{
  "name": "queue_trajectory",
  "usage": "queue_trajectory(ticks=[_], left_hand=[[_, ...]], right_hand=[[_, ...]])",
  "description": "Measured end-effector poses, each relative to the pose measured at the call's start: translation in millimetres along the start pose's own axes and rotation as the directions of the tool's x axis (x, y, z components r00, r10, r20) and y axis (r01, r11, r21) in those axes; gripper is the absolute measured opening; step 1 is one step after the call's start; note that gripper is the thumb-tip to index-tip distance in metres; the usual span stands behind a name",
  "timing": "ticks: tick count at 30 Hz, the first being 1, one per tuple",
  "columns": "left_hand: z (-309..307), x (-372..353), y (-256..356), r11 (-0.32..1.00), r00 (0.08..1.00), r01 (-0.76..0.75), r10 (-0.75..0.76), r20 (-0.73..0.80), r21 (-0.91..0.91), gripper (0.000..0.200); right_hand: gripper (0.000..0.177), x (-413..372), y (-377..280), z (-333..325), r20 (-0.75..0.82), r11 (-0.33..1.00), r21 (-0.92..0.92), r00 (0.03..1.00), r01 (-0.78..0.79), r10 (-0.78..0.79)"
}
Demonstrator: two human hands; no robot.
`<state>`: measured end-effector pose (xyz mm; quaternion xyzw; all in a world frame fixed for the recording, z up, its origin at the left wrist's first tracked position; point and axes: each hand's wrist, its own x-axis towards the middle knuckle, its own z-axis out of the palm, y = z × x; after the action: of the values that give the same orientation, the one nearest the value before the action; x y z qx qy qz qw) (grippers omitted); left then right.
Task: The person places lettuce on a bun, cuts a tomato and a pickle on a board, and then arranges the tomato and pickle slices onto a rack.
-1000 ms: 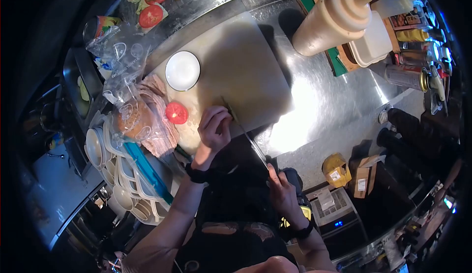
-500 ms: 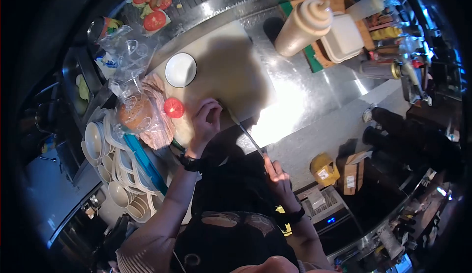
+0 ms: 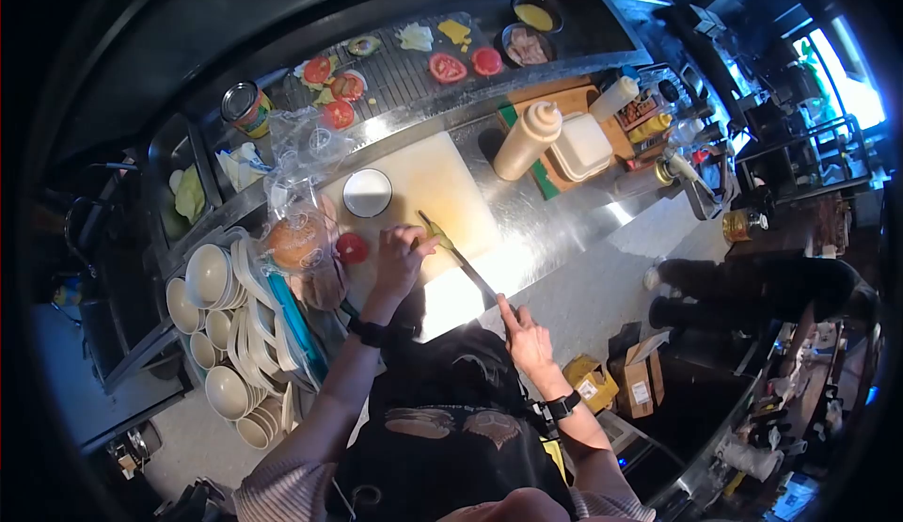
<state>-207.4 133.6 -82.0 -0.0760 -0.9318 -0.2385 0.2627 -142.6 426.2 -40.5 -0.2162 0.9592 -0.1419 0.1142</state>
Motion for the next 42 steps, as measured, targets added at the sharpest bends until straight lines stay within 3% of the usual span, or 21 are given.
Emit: queue_trajectory(ticks=[8,11,14,17,18,20,21,23,24,26,29,30,31,32,33,34,37,39,42], left_hand=[[-3,15,-22,0.976,0.977,-0.186,0.172,0.125,0.116,0.018],[4,18,-27,0.968,0.980,-0.199,0.197,0.031,0.154,0.014],[2,29,-24,0.978,0.990,-0.137,0.135,0.028,0.159,0.011],[8,38,-14,0.950,0.948,0.304,-0.309,-0.073,-0.067,0.012],[16,36,-17,0.860,0.870,0.450,-0.483,-0.097,-0.240,0.014],[36,24,-28,0.538,0.624,0.625,-0.780,-0.052,-0.565,0.019],[35,26,-31,0.266,0.486,0.636,-0.867,0.107,-0.725,0.020],[20,32,-34,-0.323,0.245,0.467,-0.847,0.472,-0.823,0.024],[9,37,-28,-0.410,0.252,0.399,-0.811,0.528,-0.820,0.022],[-6,44,-21,-0.421,0.274,0.407,-0.791,0.548,-0.811,0.018],[-18,47,-17,-0.401,0.286,0.417,-0.794,0.536,-0.816,0.015],[-21,50,-16,-0.389,0.288,0.417,-0.801,0.525,-0.822,0.015],[-25,54,-14,-0.362,0.299,0.425,-0.809,0.506,-0.830,0.015],[-31,60,-11,-0.334,0.310,0.432,-0.818,0.486,-0.838,0.016],[-37,65,-8,-0.305,0.321,0.437,-0.826,0.464,-0.846,0.016],[-45,72,-6,-0.281,0.354,0.428,-0.822,0.445,-0.859,0.016],[-60,80,-7,-0.205,0.433,0.407,-0.815,0.385,-0.890,0.018],[-65,78,-14,-0.152,0.463,0.393,-0.819,0.338,-0.907,0.019],[-74,77,-28,-0.099,0.403,0.455,-0.863,0.304,-0.885,0.019]], right_hand=[[0.077,31,14,-26,0.062,0.981,-0.128,0.989,0.144,-0.137],[0.077,46,21,-35,0.110,0.975,-0.135,0.980,0.179,-0.164],[0.077,60,34,-38,0.123,0.971,-0.113,0.973,0.209,-0.195],[0.078,71,46,-34,0.118,0.980,-0.069,0.977,0.187,-0.178],[0.078,79,50,-34,0.121,0.983,-0.057,0.979,0.173,-0.165],[0.078,98,55,-21,0.149,0.990,-0.054,0.981,0.130,-0.120],[0.078,107,53,-14,0.163,0.992,-0.052,0.981,0.112,-0.102],[0.074,127,46,-6,0.150,0.984,-0.001,0.973,0.179,-0.177],[0.073,137,46,7,0.104,0.973,0.021,0.967,0.231,-0.232],[0.063,159,39,21,0.022,0.946,0.061,0.947,0.318,-0.320],[0.054,186,13,5,-0.222,0.904,-0.090,0.877,0.417,-0.427],[0.047,198,-1,-3,-0.278,0.885,0.100,0.867,0.454,-0.413],[0.034,210,-23,-14,-0.242,0.878,0.258,0.907,0.404,-0.346],[0.028,227,-41,-16,-0.129,0.754,0.584,0.952,0.300,-0.279],[0.024,241,-57,-19,0.010,0.545,0.827,0.968,0.133,-0.252],[0.023,251,-71,-27,0.077,0.425,0.903,0.954,0.057,-0.290],[0.023,268,-102,-39,0.206,0.161,0.975,0.903,-0.155,-0.378],[0.022,274,-116,-38,0.230,0.134,0.972,0.905,-0.194,-0.357],[0.023,286,-134,-45,0.178,0.128,0.982,0.917,-0.141,-0.358]])
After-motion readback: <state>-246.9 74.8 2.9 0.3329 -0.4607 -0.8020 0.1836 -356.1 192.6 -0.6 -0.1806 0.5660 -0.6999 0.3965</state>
